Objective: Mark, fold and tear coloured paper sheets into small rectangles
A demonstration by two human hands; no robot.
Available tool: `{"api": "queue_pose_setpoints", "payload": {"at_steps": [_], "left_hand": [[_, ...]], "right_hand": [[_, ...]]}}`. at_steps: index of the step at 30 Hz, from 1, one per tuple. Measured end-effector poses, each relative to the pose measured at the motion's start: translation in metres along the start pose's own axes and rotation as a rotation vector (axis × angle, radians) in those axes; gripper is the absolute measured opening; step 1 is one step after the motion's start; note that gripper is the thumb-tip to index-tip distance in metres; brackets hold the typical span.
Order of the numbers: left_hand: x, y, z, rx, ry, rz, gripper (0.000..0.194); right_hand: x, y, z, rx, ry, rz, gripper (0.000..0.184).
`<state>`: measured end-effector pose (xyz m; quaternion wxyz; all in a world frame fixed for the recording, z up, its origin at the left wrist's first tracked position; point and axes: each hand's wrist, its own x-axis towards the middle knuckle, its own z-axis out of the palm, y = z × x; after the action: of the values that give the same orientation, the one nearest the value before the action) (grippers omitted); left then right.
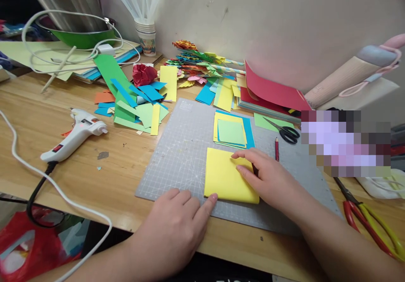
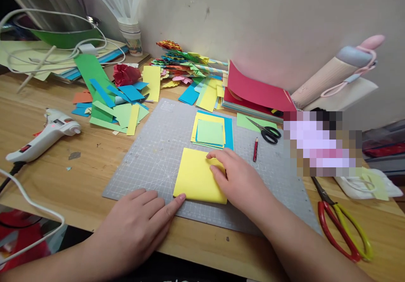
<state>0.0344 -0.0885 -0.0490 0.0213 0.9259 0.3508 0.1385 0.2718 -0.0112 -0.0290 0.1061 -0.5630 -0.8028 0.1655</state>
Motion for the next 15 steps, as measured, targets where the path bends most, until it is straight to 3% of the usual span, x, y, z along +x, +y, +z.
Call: {"api": "queue_pose_setpoints", "payload": {"at_steps": [4,8,15], "left_hand": [[0.001,0.000,0.000,-0.015,0.001,-0.007,0.046],[0.001,0.000,0.000,-0.012,0.020,-0.007,0.044],[0.001,0.000,0.000,-0.010,0.050,-0.014,0.034]], "right_hand": [[-0.002,-0.006,0.002,-0.186,0.113,-0.295,0.035],[-0.010,-0.021,-0.001,-0.204,-0.011,-0.459,0.035],[-0.024,-0.031,0.008,-0.127,-0.249,-0.563,0.059]]}}
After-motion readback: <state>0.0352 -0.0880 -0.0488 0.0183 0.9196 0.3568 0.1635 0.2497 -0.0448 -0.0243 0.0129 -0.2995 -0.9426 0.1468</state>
